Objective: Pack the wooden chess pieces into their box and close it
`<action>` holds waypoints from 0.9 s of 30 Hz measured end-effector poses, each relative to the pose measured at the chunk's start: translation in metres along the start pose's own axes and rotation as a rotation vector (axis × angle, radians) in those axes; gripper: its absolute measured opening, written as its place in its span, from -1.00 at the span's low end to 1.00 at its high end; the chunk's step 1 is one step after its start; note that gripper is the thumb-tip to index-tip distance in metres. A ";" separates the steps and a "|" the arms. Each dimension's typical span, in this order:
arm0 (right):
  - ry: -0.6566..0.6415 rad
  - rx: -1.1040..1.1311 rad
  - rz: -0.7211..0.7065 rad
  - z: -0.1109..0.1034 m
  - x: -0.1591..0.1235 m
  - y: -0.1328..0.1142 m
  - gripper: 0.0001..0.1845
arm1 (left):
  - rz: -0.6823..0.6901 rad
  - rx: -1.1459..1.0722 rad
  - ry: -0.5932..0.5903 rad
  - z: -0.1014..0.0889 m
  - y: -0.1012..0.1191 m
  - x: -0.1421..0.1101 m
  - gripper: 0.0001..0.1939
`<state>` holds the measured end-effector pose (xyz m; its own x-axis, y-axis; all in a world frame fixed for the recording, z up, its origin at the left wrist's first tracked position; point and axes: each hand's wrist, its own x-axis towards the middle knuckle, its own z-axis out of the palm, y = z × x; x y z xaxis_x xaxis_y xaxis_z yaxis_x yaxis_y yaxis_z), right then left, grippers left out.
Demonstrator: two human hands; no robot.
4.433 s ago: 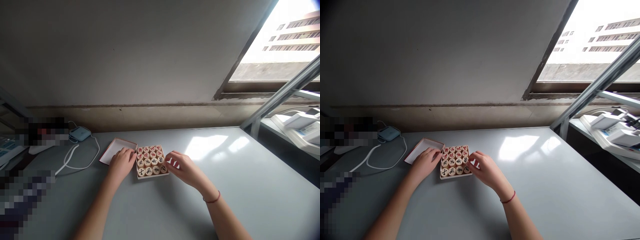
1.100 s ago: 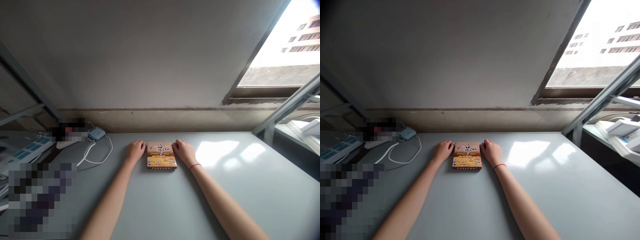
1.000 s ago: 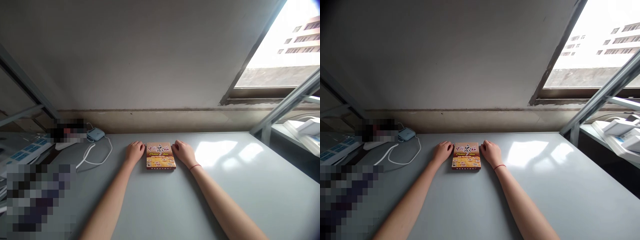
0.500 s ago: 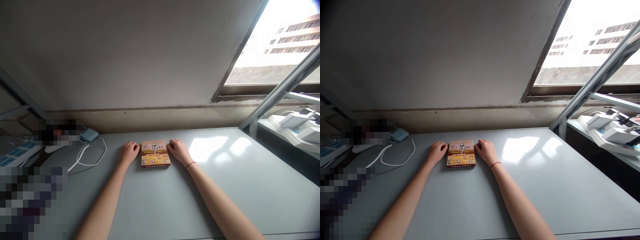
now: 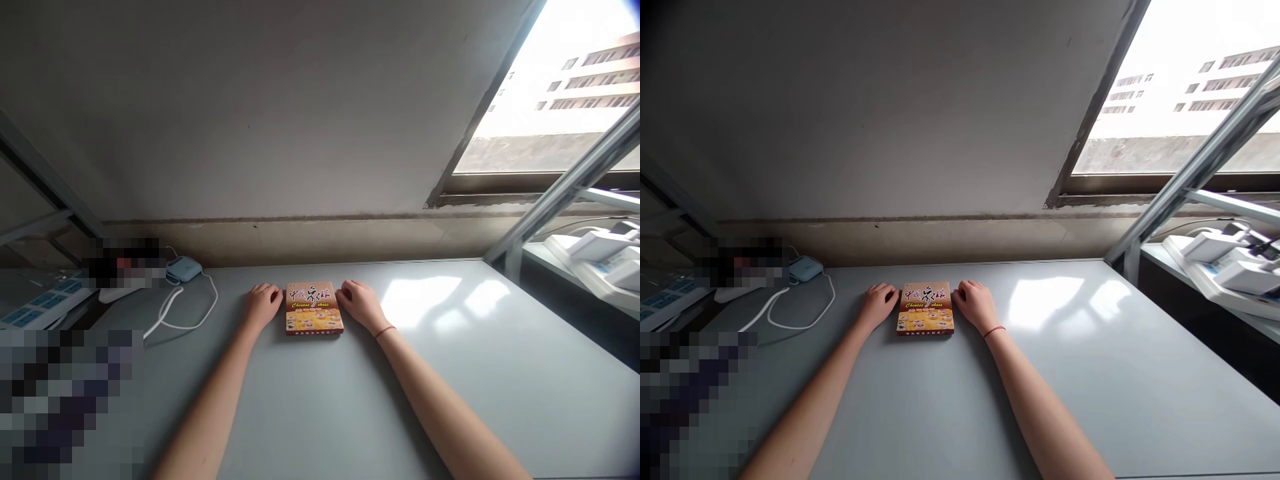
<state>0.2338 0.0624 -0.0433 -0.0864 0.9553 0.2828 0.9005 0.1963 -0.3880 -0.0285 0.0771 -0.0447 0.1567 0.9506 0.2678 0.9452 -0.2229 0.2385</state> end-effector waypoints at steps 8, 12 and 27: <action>-0.009 -0.001 -0.007 0.000 0.001 0.002 -0.76 | -0.006 0.003 -0.013 0.000 0.001 0.001 -0.75; -0.008 0.003 -0.001 0.000 0.002 0.002 -0.76 | -0.007 0.012 -0.015 0.000 0.001 0.002 -0.76; -0.003 0.002 0.001 0.000 0.001 0.001 -0.77 | -0.008 0.000 -0.015 -0.003 0.001 0.001 -0.75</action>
<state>0.2348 0.0637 -0.0436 -0.0870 0.9560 0.2802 0.8997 0.1962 -0.3901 -0.0282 0.0775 -0.0418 0.1533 0.9556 0.2516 0.9465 -0.2152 0.2406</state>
